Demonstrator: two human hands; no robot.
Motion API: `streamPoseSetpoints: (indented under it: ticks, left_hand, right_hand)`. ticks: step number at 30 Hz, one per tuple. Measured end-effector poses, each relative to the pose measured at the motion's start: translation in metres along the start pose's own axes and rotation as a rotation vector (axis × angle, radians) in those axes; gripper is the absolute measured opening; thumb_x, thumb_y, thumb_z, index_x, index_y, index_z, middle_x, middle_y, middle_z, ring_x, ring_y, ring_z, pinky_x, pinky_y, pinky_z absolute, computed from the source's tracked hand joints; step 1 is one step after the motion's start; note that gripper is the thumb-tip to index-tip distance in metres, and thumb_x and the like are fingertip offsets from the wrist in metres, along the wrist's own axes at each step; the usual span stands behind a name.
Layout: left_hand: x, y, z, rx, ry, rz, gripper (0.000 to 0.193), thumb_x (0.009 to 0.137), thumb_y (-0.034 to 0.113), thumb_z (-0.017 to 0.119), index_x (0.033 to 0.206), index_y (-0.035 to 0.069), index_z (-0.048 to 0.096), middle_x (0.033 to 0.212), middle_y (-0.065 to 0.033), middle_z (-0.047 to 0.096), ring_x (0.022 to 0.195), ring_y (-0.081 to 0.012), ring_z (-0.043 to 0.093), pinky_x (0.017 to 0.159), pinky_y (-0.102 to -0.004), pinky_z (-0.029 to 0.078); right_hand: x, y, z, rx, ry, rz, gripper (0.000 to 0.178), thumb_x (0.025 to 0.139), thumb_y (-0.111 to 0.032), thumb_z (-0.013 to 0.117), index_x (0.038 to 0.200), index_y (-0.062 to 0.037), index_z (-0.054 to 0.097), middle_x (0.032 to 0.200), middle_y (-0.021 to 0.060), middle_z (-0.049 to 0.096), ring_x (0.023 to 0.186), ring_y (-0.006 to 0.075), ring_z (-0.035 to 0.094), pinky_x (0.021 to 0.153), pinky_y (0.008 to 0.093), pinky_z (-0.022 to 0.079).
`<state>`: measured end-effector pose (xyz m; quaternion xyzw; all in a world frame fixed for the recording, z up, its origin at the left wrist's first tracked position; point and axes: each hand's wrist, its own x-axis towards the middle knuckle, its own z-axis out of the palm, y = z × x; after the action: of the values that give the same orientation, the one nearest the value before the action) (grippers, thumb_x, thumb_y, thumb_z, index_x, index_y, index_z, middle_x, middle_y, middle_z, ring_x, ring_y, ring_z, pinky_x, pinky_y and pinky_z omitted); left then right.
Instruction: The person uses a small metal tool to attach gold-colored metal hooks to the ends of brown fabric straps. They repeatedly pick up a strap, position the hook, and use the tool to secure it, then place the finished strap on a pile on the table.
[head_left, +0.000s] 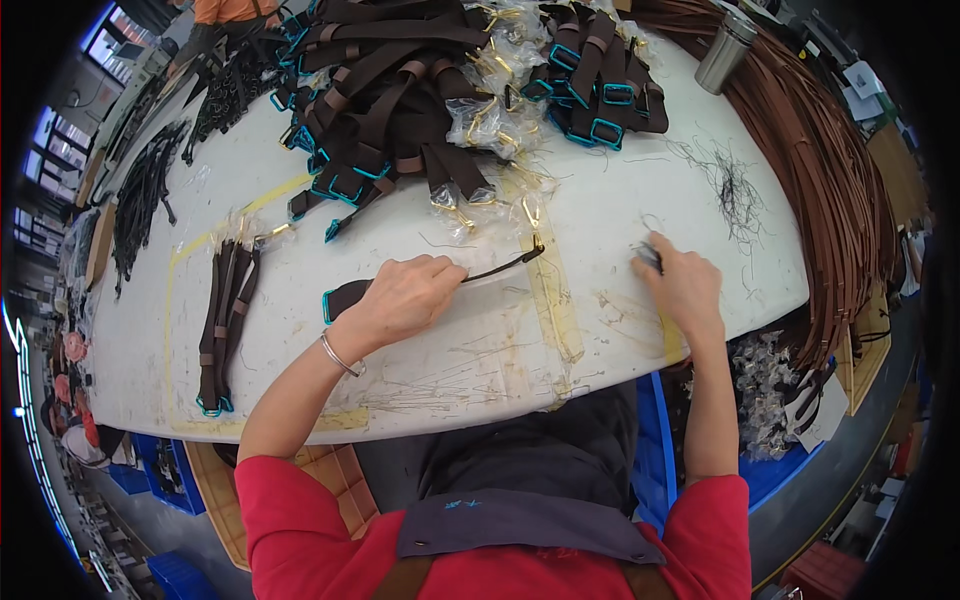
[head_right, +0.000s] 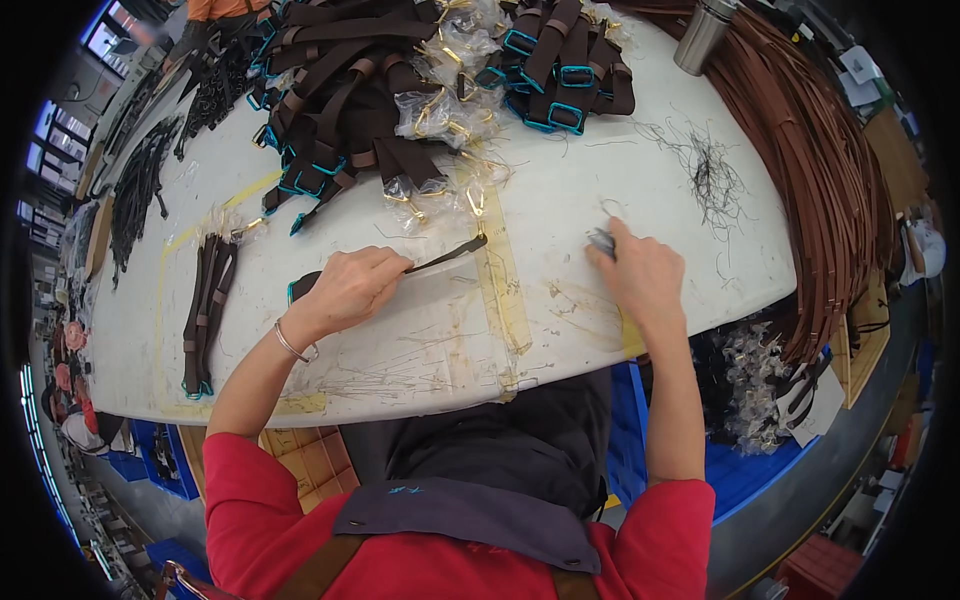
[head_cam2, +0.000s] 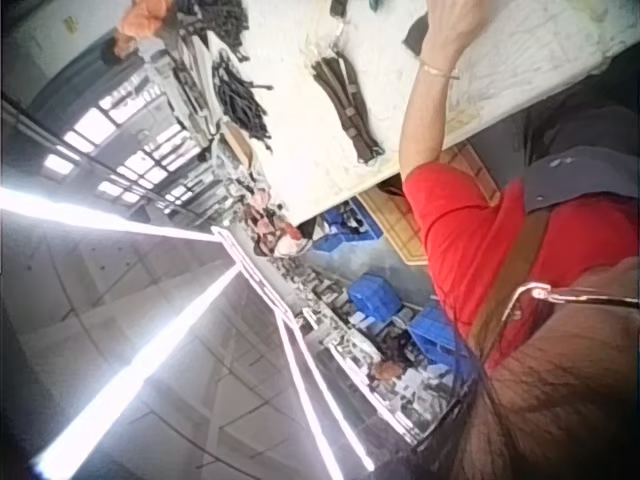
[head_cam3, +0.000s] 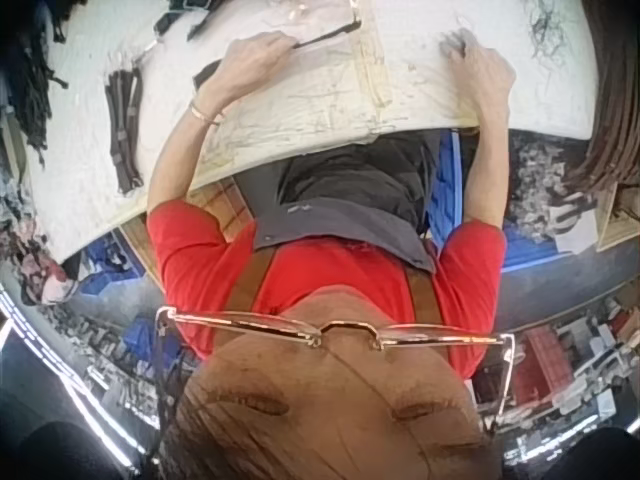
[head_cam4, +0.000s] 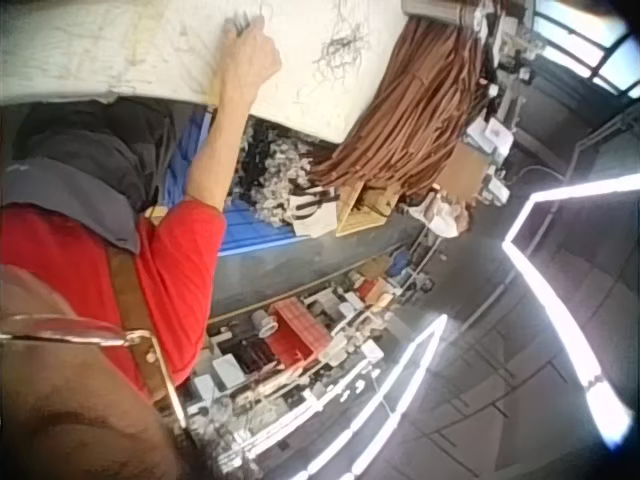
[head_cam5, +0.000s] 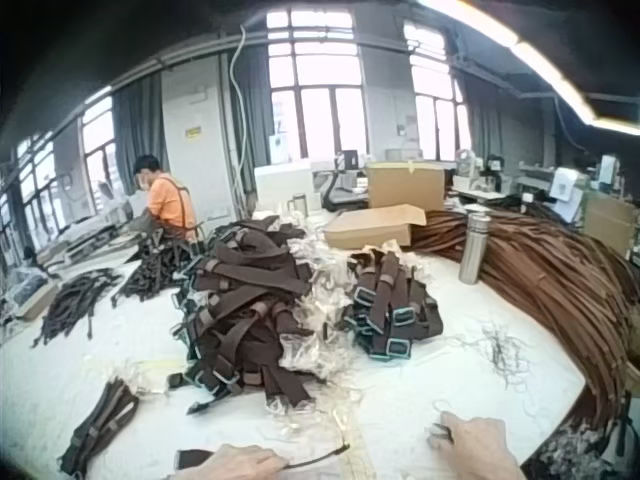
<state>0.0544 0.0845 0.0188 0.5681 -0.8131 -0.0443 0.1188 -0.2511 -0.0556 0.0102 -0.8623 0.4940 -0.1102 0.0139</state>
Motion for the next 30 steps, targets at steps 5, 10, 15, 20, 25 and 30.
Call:
streamPoseSetpoints:
  ticks: [5,10,15,20,25,30]
  left_hand:
    - [-0.014,0.01,0.007,0.244,0.019,0.108,0.039,0.072,0.008,0.06,0.111,0.007,0.055,0.099,-0.0032,0.057,0.079,-0.0166,0.056,0.061,-0.0301,0.045]
    - [-0.016,0.025,0.018,0.23,0.023,0.139,0.042,0.075,0.011,0.057,0.116,0.014,0.055,0.11,-0.0048,0.053,0.09,-0.0184,0.052,0.074,-0.0317,0.041]
    - [-0.015,0.026,0.025,0.039,0.08,0.079,0.042,0.072,0.007,0.062,0.114,0.011,0.056,0.114,-0.0078,0.052,0.099,-0.0239,0.05,0.083,-0.0353,0.039]
    - [-0.016,0.02,0.034,-0.317,0.157,-0.018,0.04,0.071,0.004,0.065,0.11,0.002,0.054,0.113,-0.0122,0.052,0.104,-0.0298,0.047,0.09,-0.0398,0.036]
    - [-0.018,0.02,0.035,-0.328,0.147,-0.016,0.039,0.071,0.005,0.066,0.109,0.002,0.054,0.108,-0.0126,0.052,0.101,-0.0291,0.047,0.089,-0.0383,0.037]
    - [-0.027,0.028,0.022,-0.384,0.078,-0.024,0.039,0.07,0.006,0.067,0.107,0.003,0.054,0.107,-0.0114,0.052,0.099,-0.028,0.048,0.087,-0.0373,0.036]
  right_hand:
    - [0.006,-0.03,-0.009,0.183,0.251,-0.127,0.039,0.075,-0.026,0.068,0.111,-0.0131,0.059,0.063,0.0072,0.062,0.056,0.0251,0.061,0.049,0.0352,0.045]
    - [-0.001,-0.092,-0.007,0.371,0.053,-0.457,0.037,0.072,-0.026,0.069,0.105,-0.0109,0.058,0.061,0.0085,0.061,0.055,0.0259,0.061,0.048,0.0365,0.044]
    - [0.004,-0.106,0.004,0.32,-0.133,-0.386,0.024,0.074,-0.025,0.066,0.086,-0.0063,0.057,0.059,0.0113,0.061,0.057,0.0289,0.062,0.051,0.0402,0.045]
    - [0.009,-0.114,0.026,0.341,-0.134,-0.412,0.01,0.075,-0.012,0.059,0.077,-0.0031,0.055,0.059,0.0144,0.06,0.056,0.0323,0.062,0.052,0.0417,0.047]
    - [0.019,-0.076,0.02,0.12,-0.04,-0.288,0.007,0.076,-0.007,0.053,0.08,-0.0024,0.051,0.059,0.0145,0.06,0.053,0.0319,0.061,0.05,0.0436,0.046]
    - [0.052,0.002,0.004,-0.016,0.176,-0.019,0.013,0.082,-0.017,0.056,0.083,-0.0045,0.052,0.059,0.0122,0.06,0.054,0.0302,0.061,0.048,0.0428,0.045]
